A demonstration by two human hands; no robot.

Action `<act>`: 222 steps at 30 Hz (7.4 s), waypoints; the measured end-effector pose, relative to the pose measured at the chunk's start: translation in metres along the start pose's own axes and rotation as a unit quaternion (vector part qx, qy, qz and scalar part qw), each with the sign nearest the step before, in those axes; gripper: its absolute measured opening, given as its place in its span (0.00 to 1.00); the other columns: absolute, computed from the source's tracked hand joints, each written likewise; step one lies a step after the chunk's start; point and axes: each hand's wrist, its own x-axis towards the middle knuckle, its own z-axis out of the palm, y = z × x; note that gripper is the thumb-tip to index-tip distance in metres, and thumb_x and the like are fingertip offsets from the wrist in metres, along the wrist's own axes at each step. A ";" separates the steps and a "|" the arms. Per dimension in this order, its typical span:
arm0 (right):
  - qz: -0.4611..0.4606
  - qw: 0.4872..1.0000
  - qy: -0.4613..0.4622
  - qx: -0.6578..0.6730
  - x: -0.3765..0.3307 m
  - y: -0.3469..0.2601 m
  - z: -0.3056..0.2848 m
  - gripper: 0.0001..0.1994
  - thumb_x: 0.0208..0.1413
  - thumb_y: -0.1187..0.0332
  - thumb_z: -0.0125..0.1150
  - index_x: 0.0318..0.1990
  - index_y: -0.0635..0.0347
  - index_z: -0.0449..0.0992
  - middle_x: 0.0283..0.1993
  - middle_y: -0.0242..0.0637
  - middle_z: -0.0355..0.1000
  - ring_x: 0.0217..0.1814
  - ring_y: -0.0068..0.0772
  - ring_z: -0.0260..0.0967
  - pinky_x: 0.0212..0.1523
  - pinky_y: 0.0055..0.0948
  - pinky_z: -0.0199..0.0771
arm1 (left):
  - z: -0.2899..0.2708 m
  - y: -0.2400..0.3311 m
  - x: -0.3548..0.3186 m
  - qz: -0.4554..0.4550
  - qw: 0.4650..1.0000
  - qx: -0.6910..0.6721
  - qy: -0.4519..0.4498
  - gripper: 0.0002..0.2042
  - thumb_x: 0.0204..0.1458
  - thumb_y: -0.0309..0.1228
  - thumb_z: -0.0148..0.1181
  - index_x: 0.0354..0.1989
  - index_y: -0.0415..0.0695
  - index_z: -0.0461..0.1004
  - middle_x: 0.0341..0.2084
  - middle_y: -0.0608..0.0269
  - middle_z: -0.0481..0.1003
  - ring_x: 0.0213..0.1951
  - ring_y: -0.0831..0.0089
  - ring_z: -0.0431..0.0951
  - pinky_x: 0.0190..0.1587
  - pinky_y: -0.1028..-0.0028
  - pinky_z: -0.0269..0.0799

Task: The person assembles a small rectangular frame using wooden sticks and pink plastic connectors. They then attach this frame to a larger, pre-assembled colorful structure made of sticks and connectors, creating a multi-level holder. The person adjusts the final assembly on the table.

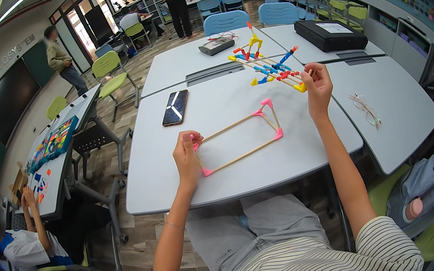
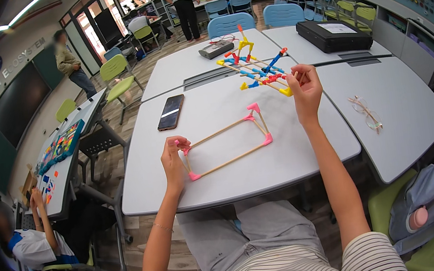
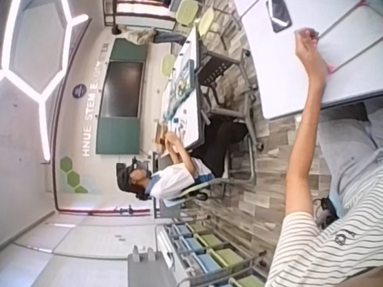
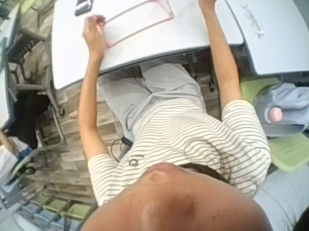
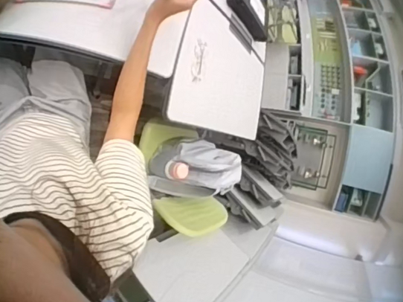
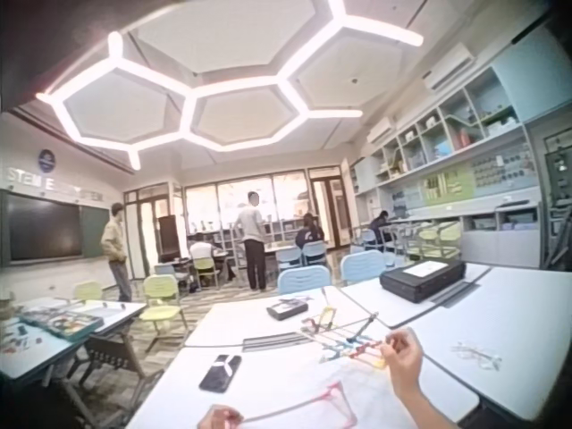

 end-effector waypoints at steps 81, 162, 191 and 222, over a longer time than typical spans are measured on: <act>-0.321 0.893 -0.275 -0.154 -0.107 -0.124 0.005 0.17 0.50 0.73 0.67 0.47 0.62 0.71 0.52 0.51 0.68 0.50 0.49 0.71 0.50 0.41 0.74 | 0.059 0.076 -0.070 -0.075 0.946 -0.278 0.152 0.12 0.64 0.25 0.48 0.53 0.34 0.60 0.42 0.44 0.76 0.43 0.64 0.80 0.49 0.67 0.79; 0.243 0.902 -0.355 -0.047 -0.024 -0.006 0.003 0.12 0.65 0.66 0.53 0.45 0.65 0.77 0.33 0.34 0.76 0.33 0.21 0.74 0.38 0.22 0.78 | 0.069 0.046 -0.077 -0.062 0.905 -0.383 0.177 0.05 0.63 0.23 0.48 0.45 0.38 0.64 0.41 0.52 0.75 0.40 0.71 0.80 0.57 0.55 0.75; 0.164 0.911 -0.364 -0.100 -0.034 -0.013 0.012 0.10 0.64 0.69 0.54 0.44 0.67 0.77 0.30 0.35 0.76 0.31 0.21 0.75 0.36 0.22 0.77 | 0.065 0.050 -0.068 -0.163 0.934 -0.301 0.101 0.18 0.67 0.29 0.38 0.58 0.26 0.61 0.51 0.40 0.71 0.53 0.58 0.75 0.52 0.62 0.79; -0.302 0.620 -0.598 -0.407 -0.060 -0.081 0.140 0.11 0.47 0.62 0.67 0.30 0.62 0.77 0.25 0.34 0.74 0.26 0.30 0.76 0.24 0.28 0.71 | 0.054 0.031 -0.065 -0.123 0.949 -0.277 0.091 0.17 0.67 0.32 0.41 0.59 0.35 0.64 0.49 0.54 0.74 0.49 0.72 0.76 0.53 0.68 0.77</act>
